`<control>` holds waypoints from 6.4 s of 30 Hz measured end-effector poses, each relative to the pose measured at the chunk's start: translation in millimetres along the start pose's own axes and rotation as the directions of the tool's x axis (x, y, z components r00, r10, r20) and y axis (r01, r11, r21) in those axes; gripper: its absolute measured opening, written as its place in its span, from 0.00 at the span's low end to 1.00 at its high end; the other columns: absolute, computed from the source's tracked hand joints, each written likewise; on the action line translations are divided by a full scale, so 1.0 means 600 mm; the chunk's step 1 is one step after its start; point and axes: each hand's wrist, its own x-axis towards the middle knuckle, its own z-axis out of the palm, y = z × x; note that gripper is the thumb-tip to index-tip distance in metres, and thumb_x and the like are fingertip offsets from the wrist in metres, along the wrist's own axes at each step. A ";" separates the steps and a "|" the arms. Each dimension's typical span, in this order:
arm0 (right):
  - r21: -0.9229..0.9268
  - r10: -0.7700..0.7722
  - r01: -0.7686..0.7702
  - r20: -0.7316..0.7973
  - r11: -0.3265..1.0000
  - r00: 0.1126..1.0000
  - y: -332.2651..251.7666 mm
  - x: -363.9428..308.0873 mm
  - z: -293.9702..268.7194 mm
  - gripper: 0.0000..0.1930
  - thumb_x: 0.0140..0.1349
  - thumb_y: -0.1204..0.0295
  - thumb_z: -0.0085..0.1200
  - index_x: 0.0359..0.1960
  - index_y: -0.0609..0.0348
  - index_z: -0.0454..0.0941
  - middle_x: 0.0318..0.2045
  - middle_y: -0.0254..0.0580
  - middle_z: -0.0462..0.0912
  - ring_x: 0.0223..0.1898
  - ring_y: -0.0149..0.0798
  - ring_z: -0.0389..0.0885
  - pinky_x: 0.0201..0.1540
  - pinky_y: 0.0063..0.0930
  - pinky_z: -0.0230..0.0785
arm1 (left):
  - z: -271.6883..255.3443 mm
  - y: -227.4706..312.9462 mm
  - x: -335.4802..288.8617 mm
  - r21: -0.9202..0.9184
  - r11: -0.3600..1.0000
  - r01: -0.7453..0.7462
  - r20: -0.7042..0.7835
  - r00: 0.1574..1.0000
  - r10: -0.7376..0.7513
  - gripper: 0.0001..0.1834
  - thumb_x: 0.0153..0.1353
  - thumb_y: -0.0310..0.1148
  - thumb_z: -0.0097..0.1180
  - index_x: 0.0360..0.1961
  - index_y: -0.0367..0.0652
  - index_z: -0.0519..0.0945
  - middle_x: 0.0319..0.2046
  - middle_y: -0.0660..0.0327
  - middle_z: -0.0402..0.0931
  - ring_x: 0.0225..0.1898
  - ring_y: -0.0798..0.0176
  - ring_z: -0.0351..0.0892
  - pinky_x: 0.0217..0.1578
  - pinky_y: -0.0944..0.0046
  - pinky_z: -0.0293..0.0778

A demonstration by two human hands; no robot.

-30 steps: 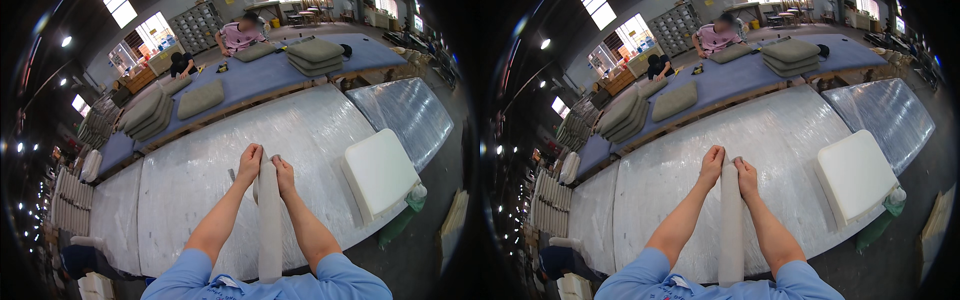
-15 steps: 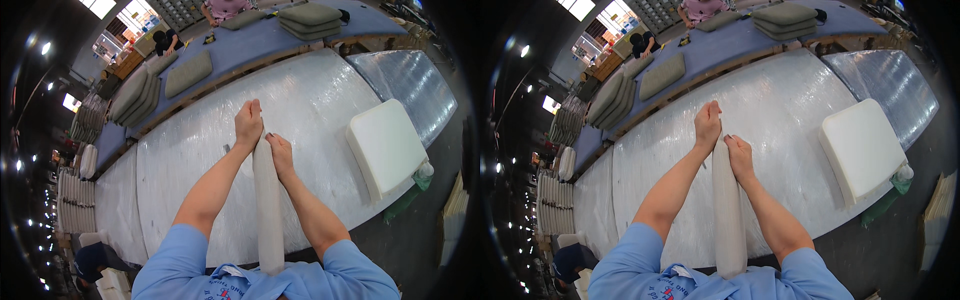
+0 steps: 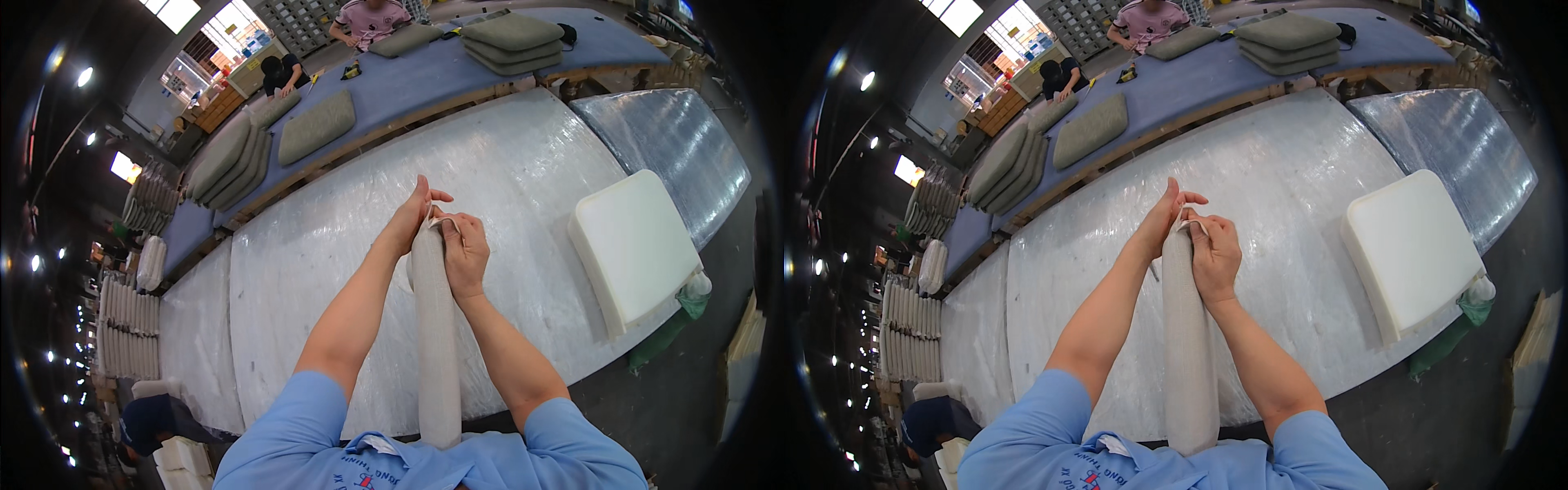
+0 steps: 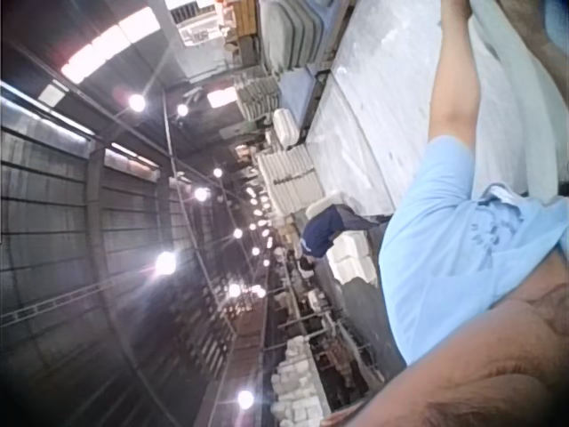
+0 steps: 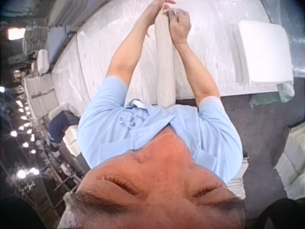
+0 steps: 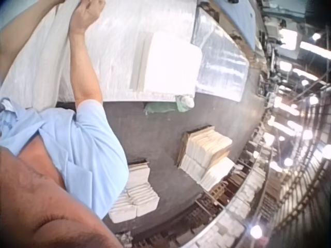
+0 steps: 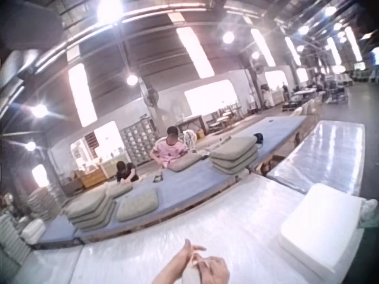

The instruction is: The person folds a light-colored cushion cover around a foam insert by hand, repeatedly adjusting and smoothing the fabric to fit the insert. The person then stacks the finished cushion with others on a nearby pallet.

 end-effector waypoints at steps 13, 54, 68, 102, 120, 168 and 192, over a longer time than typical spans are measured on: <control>0.051 0.357 -0.379 0.243 0.924 0.902 -0.020 0.051 0.043 0.18 0.75 0.64 0.55 0.27 0.62 0.78 0.22 0.32 0.77 0.27 0.25 0.71 0.32 0.26 0.66 | -0.061 -0.034 -0.105 -0.030 0.998 0.054 0.087 0.995 -0.051 0.42 0.71 0.73 0.41 0.57 0.43 0.81 0.54 0.60 0.81 0.58 0.62 0.75 0.64 0.58 0.66; -0.267 0.271 -0.088 0.792 0.960 0.547 0.085 0.164 0.115 0.22 0.54 0.63 0.68 0.11 0.59 0.72 0.12 0.30 0.64 0.19 0.28 0.59 0.22 0.35 0.59 | 0.000 -0.006 -0.101 0.173 0.978 0.117 -0.210 0.974 -0.080 0.30 0.64 0.54 0.64 0.49 0.33 0.82 0.44 0.52 0.84 0.44 0.58 0.85 0.46 0.59 0.78; -0.209 0.402 -0.347 0.575 0.914 0.712 0.081 0.168 0.065 0.22 0.59 0.56 0.69 0.20 0.62 0.79 0.18 0.37 0.78 0.23 0.30 0.72 0.28 0.31 0.67 | 0.037 0.005 -0.085 0.153 0.988 0.025 -0.268 0.963 0.017 0.25 0.67 0.46 0.56 0.47 0.29 0.83 0.41 0.52 0.84 0.40 0.59 0.83 0.41 0.61 0.78; 0.280 0.282 -0.682 0.756 0.675 0.590 -0.109 -0.023 -0.272 0.34 0.77 0.45 0.44 0.71 0.60 0.71 0.67 0.48 0.75 0.68 0.42 0.72 0.73 0.37 0.59 | -0.099 -0.041 -0.017 -0.409 0.852 -0.328 -0.540 0.839 0.064 0.24 0.72 0.46 0.46 0.48 0.32 0.81 0.45 0.50 0.85 0.47 0.49 0.86 0.51 0.51 0.80; -0.272 0.332 -0.218 0.504 0.937 0.797 -0.216 -0.031 -0.282 0.43 0.50 0.59 0.78 0.68 0.60 0.73 0.51 0.50 0.83 0.53 0.50 0.83 0.62 0.40 0.73 | -0.105 -0.075 -0.104 -0.365 0.787 -0.497 -0.727 0.680 0.092 0.26 0.71 0.48 0.42 0.47 0.32 0.80 0.45 0.49 0.83 0.48 0.46 0.85 0.50 0.49 0.80; -0.654 0.549 -0.154 0.721 0.740 -0.423 -0.104 -0.133 -0.277 0.21 0.71 0.59 0.59 0.62 0.52 0.82 0.59 0.49 0.84 0.61 0.45 0.81 0.64 0.37 0.71 | 0.099 -0.040 -0.639 0.415 0.910 0.002 0.034 0.999 -0.017 0.25 0.74 0.41 0.54 0.66 0.38 0.77 0.61 0.47 0.81 0.62 0.51 0.80 0.64 0.59 0.72; -0.752 0.724 0.189 0.659 0.631 0.204 0.227 -0.194 -0.299 0.08 0.66 0.68 0.59 0.43 0.56 0.80 0.41 0.51 0.86 0.47 0.58 0.83 0.49 0.48 0.74 | 0.104 -0.502 -0.183 0.878 0.462 0.126 -0.110 0.992 -0.061 0.20 0.66 0.41 0.60 0.56 0.47 0.80 0.52 0.49 0.79 0.52 0.42 0.78 0.57 0.45 0.73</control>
